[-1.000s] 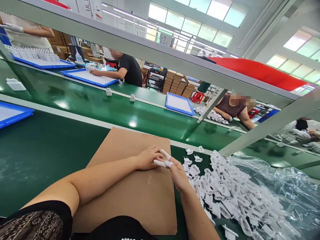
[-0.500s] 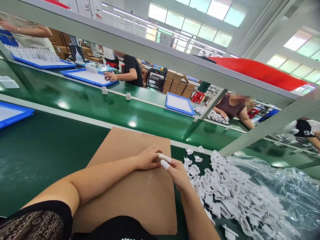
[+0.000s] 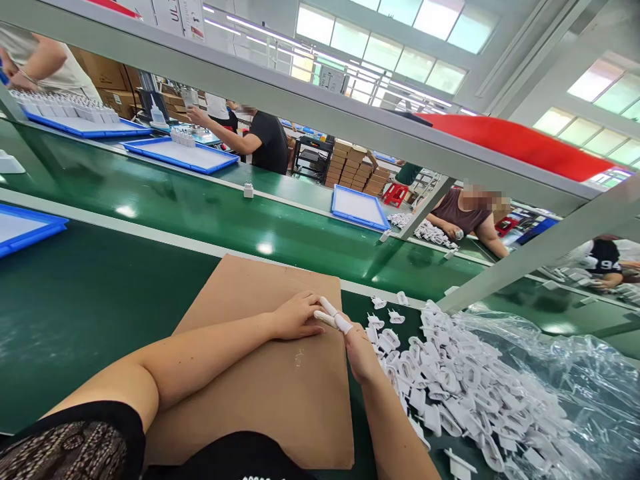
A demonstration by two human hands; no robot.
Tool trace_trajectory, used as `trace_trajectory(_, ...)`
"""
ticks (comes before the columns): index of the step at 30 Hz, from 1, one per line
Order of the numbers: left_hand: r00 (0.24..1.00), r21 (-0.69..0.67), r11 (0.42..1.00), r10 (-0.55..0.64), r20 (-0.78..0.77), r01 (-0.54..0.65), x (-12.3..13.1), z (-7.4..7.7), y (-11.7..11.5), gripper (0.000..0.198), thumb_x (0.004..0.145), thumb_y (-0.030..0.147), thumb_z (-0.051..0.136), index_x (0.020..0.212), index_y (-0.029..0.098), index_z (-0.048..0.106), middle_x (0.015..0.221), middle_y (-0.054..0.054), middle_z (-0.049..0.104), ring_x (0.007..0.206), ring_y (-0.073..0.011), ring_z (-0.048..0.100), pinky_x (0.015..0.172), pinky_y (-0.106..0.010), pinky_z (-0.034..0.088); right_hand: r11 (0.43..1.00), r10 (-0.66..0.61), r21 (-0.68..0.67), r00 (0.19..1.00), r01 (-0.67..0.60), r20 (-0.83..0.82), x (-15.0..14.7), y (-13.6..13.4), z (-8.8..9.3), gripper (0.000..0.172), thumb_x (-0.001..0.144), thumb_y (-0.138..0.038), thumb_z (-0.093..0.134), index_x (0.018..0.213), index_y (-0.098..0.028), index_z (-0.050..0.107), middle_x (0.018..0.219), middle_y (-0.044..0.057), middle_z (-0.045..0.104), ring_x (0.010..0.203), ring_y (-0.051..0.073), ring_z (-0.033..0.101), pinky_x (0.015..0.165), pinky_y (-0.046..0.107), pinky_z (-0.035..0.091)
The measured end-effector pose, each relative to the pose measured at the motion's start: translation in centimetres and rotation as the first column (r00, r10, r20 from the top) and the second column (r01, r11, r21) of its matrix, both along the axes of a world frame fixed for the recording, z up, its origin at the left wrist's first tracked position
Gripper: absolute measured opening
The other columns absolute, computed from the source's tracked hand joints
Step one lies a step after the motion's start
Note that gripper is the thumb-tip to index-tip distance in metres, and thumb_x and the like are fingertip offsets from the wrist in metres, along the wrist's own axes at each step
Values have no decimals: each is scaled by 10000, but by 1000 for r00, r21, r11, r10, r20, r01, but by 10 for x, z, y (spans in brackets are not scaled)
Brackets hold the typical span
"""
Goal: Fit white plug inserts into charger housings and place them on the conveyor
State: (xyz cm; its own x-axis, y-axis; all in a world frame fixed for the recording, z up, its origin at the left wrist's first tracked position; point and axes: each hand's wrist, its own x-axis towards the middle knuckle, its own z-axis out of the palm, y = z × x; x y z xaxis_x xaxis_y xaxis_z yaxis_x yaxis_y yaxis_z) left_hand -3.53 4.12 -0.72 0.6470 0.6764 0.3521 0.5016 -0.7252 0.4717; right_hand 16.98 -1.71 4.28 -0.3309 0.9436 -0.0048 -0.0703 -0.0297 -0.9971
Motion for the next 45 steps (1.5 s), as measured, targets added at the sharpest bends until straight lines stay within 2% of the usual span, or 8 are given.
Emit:
trace_trajectory(6,1000,-14,1000,9,-5,-9,0,0,0,371,918,442,698,1250,279,672,1227,-94,603,1164,-294,540,1040,-457,442,1000,29,0,999,-29,-28,1,0,-4,471,944,-497,560,1322,-256,702,1380,45,669,1462,308,423,1261,515,228)
trace_trajectory(12,999,-7,1000,14,-34,-14,1,0,0,364,924,462,687,1230,265,676,1204,-97,607,1157,-294,542,1048,-465,440,999,47,-5,998,-47,-30,0,1,1,460,946,-436,516,1322,-249,704,1403,45,653,1414,301,485,1254,502,243)
trace_trajectory(21,999,26,1000,-2,-43,3,2,4,0,336,898,398,722,1167,204,667,1292,-116,607,1198,-304,545,1049,-454,454,999,-23,48,966,11,257,1,-2,8,471,955,-469,493,1326,-272,707,1423,40,637,1405,308,475,1222,462,316)
trace_trajectory(28,1000,25,1000,-8,-23,9,1,1,1,341,908,419,709,1168,205,656,1294,-106,610,1203,-293,538,1068,-456,444,991,73,87,960,-100,272,3,4,0,405,972,-432,470,1249,-325,745,1515,-12,554,1482,269,395,1261,472,241)
trace_trajectory(34,1000,44,999,13,-28,-12,2,3,0,310,919,410,682,1164,222,664,1290,-93,608,1192,-288,541,1063,-457,450,985,92,117,962,-126,256,1,6,-1,478,859,-283,551,1310,-292,711,1463,22,605,1434,285,467,1244,506,279)
trace_trajectory(41,999,46,999,-3,-41,5,1,7,0,381,955,429,633,1272,218,636,1315,-120,595,1214,-301,535,1073,-478,449,985,19,158,955,-68,296,3,11,-2,490,841,-252,543,1303,-283,704,1372,12,674,1335,270,574,1194,481,377)
trace_trajectory(43,999,55,998,-32,-38,34,1,8,2,392,977,439,600,1307,228,627,1326,-116,592,1226,-298,530,1087,-483,439,975,-45,221,939,-34,342,6,15,-4,488,839,-243,541,1296,-283,706,1360,9,681,1319,261,588,1181,471,396)
trace_trajectory(45,998,54,997,-57,-27,58,1,8,6,390,985,452,586,1311,245,638,1328,-104,595,1230,-295,532,1098,-487,430,949,-168,316,881,23,443,13,20,-6,472,839,-243,557,1284,-270,712,1367,23,676,1327,264,580,1183,472,391)
